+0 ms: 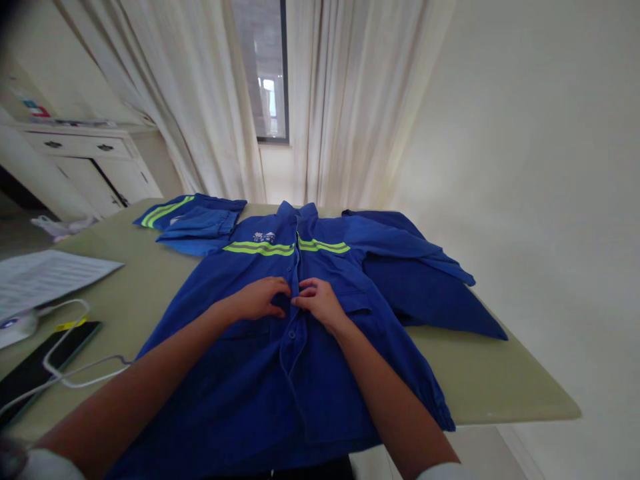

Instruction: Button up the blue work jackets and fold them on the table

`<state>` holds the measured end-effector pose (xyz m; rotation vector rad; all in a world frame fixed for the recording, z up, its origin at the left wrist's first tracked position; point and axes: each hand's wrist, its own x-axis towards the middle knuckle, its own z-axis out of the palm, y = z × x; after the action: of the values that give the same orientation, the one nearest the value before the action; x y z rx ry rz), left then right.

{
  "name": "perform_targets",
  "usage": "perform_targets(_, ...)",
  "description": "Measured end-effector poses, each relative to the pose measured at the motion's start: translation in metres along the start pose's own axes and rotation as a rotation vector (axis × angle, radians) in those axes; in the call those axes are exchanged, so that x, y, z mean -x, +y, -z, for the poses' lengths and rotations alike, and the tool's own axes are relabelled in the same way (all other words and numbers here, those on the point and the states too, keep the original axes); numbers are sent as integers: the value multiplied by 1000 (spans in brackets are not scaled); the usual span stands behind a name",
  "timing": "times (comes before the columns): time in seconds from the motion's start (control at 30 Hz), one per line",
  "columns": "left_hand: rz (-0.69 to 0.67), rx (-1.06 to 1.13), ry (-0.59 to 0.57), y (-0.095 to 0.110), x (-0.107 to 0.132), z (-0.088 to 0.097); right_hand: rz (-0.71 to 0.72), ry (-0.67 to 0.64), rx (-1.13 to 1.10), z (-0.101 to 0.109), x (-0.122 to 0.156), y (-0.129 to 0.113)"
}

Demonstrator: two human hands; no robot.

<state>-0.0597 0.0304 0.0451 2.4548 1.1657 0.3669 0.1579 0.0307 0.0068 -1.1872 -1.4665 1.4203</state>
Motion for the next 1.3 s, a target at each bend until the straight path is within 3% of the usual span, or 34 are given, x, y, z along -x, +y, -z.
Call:
perform_targets(0.1, -32, -42, -45, -7, -4, -4, -52, -17, -28, 3, 0, -3)
perform_targets(0.33, -25, -83, 217, -7, 25, -23, 198, 64, 331, -2, 4, -9)
perform_targets(0.5, -60, 119, 355, -12, 24, -25, 273, 73, 335, -4, 8, -15)
perform_targets(0.67, 129, 285, 469, -10, 16, -24, 363, 76, 355, -3, 9, -17)
perform_targets(0.9, 117, 201, 537, -3, 13, -29, 401, 62, 399, -8, 13, -16)
perform_targets(1.13, 61, 189, 520, -5, 16, -30, 417, 57, 445, -10, 16, -22)
perform_targets(1.3, 40, 203, 522, -4, 15, -31, 265, 32, 241, -7, 4, -16)
